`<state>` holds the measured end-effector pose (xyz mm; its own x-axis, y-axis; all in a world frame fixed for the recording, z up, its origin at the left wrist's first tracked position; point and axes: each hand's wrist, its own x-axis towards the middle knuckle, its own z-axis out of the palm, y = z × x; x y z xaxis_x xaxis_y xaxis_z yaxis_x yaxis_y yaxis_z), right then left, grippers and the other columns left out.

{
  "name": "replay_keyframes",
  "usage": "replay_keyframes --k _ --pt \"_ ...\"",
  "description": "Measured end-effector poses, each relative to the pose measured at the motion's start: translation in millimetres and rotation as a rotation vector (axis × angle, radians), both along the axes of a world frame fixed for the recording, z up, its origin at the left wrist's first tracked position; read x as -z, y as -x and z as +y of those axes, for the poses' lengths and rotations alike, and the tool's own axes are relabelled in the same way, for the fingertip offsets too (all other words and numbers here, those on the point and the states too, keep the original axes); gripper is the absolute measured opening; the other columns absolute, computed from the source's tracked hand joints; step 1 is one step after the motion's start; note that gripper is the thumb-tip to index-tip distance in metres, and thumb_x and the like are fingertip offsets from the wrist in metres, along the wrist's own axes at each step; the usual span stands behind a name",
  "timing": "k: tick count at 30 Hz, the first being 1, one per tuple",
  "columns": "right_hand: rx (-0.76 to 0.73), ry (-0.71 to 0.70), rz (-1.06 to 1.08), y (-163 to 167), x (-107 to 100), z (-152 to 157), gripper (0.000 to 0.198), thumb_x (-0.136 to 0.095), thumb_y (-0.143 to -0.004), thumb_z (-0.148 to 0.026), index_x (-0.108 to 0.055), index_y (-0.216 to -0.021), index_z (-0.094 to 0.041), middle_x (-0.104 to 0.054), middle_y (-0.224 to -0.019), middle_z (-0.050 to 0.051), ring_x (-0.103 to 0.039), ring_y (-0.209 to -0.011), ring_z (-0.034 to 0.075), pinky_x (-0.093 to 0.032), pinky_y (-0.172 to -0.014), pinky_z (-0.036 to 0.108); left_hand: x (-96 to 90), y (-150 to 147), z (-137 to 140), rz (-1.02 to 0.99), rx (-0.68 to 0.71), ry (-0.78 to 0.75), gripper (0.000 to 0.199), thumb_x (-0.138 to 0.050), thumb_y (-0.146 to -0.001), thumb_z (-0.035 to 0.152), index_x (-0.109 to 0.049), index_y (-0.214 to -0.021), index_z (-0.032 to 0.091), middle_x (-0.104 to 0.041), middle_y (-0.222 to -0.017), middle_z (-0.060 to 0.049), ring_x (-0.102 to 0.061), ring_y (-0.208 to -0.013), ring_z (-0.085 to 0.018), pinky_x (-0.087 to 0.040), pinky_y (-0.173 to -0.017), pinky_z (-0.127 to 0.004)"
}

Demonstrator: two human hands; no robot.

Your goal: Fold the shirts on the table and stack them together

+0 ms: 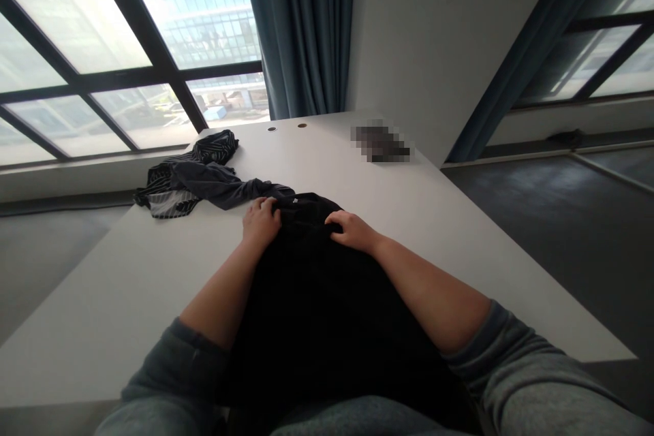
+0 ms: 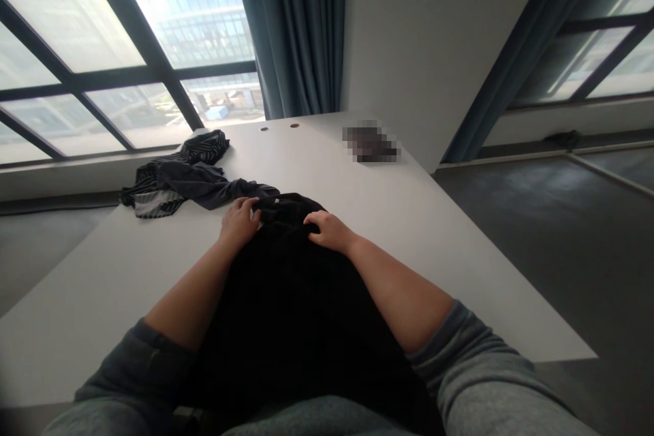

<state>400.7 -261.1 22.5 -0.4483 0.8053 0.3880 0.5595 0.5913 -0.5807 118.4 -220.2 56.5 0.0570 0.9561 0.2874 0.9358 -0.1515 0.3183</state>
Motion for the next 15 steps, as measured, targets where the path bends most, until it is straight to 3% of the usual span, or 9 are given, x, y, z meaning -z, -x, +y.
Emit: replay_keyframes --k 3,5,7,11,15 --pt "0.003 0.009 -0.003 -0.4 0.4 0.4 0.020 -0.069 -0.081 -0.014 -0.070 -0.100 -0.021 -0.075 -0.104 0.006 -0.068 -0.099 0.024 -0.052 -0.094 0.039 -12.5 19.3 36.6 0.085 -0.054 -0.062 0.048 -0.054 -0.099 0.031 -0.057 -0.147 0.030 -0.045 -0.160 -0.014 -0.043 -0.144 -0.039 -0.037 -0.115 -0.055" --pt "0.002 0.011 -0.006 -0.9 1.0 0.7 0.020 -0.068 -0.082 -0.014 -0.070 -0.100 -0.021 -0.075 -0.104 0.006 -0.068 -0.099 0.024 -0.052 -0.094 0.039 -17.1 34.6 61.0 0.150 -0.072 -0.017 0.055 -0.059 -0.097 0.035 -0.053 -0.152 0.031 -0.041 -0.163 -0.015 -0.037 -0.149 -0.041 -0.032 -0.117 -0.056" --pt "-0.002 0.011 -0.005 -1.2 1.6 1.0 0.020 -0.068 -0.082 -0.014 -0.070 -0.101 -0.021 -0.075 -0.104 0.006 -0.068 -0.098 0.024 -0.052 -0.093 0.039 -17.6 50.4 81.3 0.185 -0.071 0.073 0.064 -0.063 -0.095 0.036 -0.046 -0.156 0.028 -0.040 -0.163 -0.018 -0.042 -0.146 -0.042 -0.035 -0.116 -0.054" --pt "-0.009 0.012 0.012 -0.8 1.7 1.0 0.022 -0.067 -0.082 -0.013 -0.071 -0.101 -0.021 -0.075 -0.105 0.006 -0.068 -0.099 0.024 -0.052 -0.094 0.040 -17.2 76.4 106.1 0.213 -0.061 0.224 0.056 -0.060 -0.096 0.030 -0.047 -0.149 0.021 -0.061 -0.139 -0.021 -0.065 -0.118 -0.036 -0.047 -0.100 -0.046" --pt "-0.006 0.042 0.023 -0.1 -0.1 0.4 0.023 -0.066 -0.081 -0.011 -0.071 -0.101 -0.022 -0.075 -0.105 0.006 -0.069 -0.099 0.024 -0.053 -0.094 0.039 -41.5 100.0 122.5 0.116 -0.192 0.098 0.034 -0.058 -0.098 0.023 -0.055 -0.130 0.015 -0.068 -0.114 -0.014 -0.065 -0.107 -0.030 -0.048 -0.095 -0.041"
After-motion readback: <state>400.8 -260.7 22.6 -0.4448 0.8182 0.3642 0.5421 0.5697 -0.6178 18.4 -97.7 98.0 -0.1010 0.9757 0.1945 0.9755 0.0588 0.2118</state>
